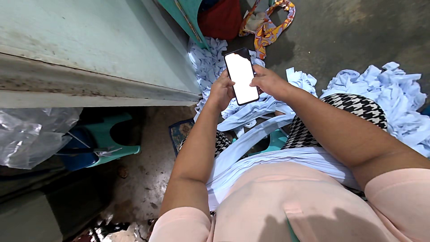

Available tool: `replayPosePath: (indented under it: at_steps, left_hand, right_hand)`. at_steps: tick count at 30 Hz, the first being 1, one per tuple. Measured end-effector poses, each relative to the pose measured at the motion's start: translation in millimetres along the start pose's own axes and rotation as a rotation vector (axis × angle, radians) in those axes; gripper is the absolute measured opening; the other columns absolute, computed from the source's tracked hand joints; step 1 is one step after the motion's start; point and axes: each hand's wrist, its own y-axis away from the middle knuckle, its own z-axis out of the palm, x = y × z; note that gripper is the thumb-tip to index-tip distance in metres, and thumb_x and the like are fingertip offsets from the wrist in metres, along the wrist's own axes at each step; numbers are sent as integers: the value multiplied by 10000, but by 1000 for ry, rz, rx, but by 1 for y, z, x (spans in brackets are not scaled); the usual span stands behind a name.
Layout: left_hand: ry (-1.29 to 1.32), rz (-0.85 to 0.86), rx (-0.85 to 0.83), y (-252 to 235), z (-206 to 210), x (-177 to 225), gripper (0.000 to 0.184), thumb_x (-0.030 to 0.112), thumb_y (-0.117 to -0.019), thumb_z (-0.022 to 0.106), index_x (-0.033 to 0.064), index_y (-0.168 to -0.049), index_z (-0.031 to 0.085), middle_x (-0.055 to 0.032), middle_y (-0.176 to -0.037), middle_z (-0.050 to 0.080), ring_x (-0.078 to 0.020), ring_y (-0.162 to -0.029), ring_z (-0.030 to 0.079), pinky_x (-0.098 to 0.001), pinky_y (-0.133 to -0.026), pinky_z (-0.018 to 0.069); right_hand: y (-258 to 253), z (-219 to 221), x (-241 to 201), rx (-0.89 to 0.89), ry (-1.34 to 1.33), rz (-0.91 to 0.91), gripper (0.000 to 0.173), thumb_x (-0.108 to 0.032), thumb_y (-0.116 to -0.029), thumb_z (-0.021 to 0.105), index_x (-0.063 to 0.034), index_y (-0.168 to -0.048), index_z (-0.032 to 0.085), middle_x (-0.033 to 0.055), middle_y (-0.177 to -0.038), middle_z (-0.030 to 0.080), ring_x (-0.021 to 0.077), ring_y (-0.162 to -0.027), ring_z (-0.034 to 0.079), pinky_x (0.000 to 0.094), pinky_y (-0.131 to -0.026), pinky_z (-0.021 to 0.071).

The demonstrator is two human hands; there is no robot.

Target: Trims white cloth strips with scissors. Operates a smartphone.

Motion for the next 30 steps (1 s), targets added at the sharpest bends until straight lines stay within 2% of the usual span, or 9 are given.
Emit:
replayPosePath:
  at_steps: [11,30]
  left_hand:
    - [-8,0,-8,-1,0,1,575,-16,-946,298,121,-1501,348,-170,-1318,596,-285,-1072,667,-486,-865,578]
    - [-10,-3,-10,0,0,2,590,-31,-945,293,125,-1512,337,-167,-1319,595,-273,-1067,668,-471,-870,576]
  right_hand:
    - [0,0,0,13,9,-16,454,-45,-971,505,-92,-1422,487,166,-1208,666,250,-987,693,454,-807,585]
    - [1,-1,-1,9,9,-6,456,-49,-980,509,-100,-1432,479,167,-1198,664,247,-979,691,446,-804,582]
